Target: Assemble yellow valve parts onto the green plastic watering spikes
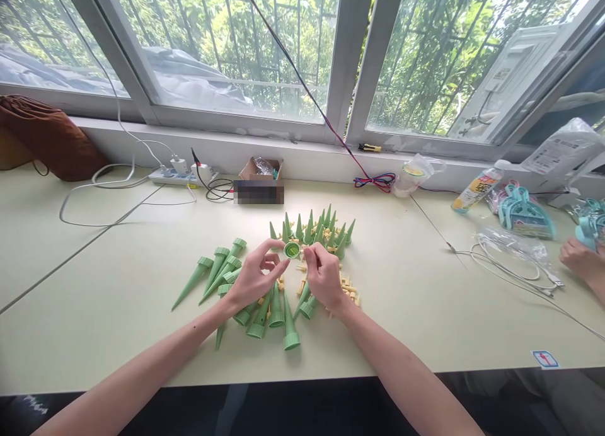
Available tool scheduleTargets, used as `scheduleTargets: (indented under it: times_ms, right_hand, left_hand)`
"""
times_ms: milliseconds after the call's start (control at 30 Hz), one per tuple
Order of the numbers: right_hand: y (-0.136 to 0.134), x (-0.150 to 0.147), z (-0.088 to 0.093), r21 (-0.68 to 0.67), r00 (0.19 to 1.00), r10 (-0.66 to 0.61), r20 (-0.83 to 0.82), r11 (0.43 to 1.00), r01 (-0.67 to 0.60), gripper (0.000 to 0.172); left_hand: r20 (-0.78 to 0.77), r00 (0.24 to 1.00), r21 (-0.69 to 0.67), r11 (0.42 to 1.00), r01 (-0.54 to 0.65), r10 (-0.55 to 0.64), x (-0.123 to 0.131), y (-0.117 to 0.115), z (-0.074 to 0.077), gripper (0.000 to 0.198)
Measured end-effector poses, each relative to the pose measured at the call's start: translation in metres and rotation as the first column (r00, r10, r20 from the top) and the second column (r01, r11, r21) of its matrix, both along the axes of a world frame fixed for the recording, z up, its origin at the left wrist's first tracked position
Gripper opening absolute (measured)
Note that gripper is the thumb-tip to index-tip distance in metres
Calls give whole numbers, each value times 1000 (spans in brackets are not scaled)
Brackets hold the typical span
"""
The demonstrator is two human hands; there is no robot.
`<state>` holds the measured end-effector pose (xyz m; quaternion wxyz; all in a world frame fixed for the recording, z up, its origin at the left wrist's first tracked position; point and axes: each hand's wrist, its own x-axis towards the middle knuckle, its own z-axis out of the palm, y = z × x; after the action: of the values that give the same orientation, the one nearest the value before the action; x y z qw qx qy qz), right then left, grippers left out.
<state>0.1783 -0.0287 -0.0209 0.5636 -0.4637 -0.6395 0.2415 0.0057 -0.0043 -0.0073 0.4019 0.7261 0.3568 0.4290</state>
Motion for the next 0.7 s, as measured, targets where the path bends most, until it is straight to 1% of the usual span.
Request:
scheduleTargets:
  times_ms: [100, 167, 233, 333, 400, 500, 600, 700]
  right_hand:
    - [0, -1, 1, 9, 1000, -5, 3, 1000, 5, 36]
    - [0, -1, 1, 15, 1000, -5, 7, 1000, 5, 36]
    - [0, -1, 0, 17, 1000, -3, 7, 1000, 3, 36]
    - [0, -1, -1, 25, 1000, 7, 12, 1000, -7, 34]
    - [0, -1, -2, 34, 1000, 21, 22, 999, -22, 34]
    - [-1, -1, -4, 49, 996, 69, 49, 996, -71, 32]
    - [-1, -2, -4, 59, 991, 104, 85, 992, -109, 31]
    - [-2, -2, -3, 42, 991, 106, 86, 993, -110, 30]
  left_hand:
    - [82, 997, -144, 989, 28, -16, 0, 0, 4, 23]
    - [126, 992, -217, 975, 54, -26, 0, 0, 5, 31]
    - [163, 985, -290, 952, 98, -52, 0, 1, 4, 45]
    - [208, 971, -411, 890, 198, -121, -1, 3, 3, 62]
    - [218, 962, -475, 843, 253, -165, -1, 3, 3, 71]
    - [209, 958, -519, 808, 280, -198, -2, 3, 4, 76]
    - [193, 961, -528, 804, 272, -198, -1, 2, 5, 73]
    - [196, 960, -514, 813, 274, -200, -1, 3, 5, 68]
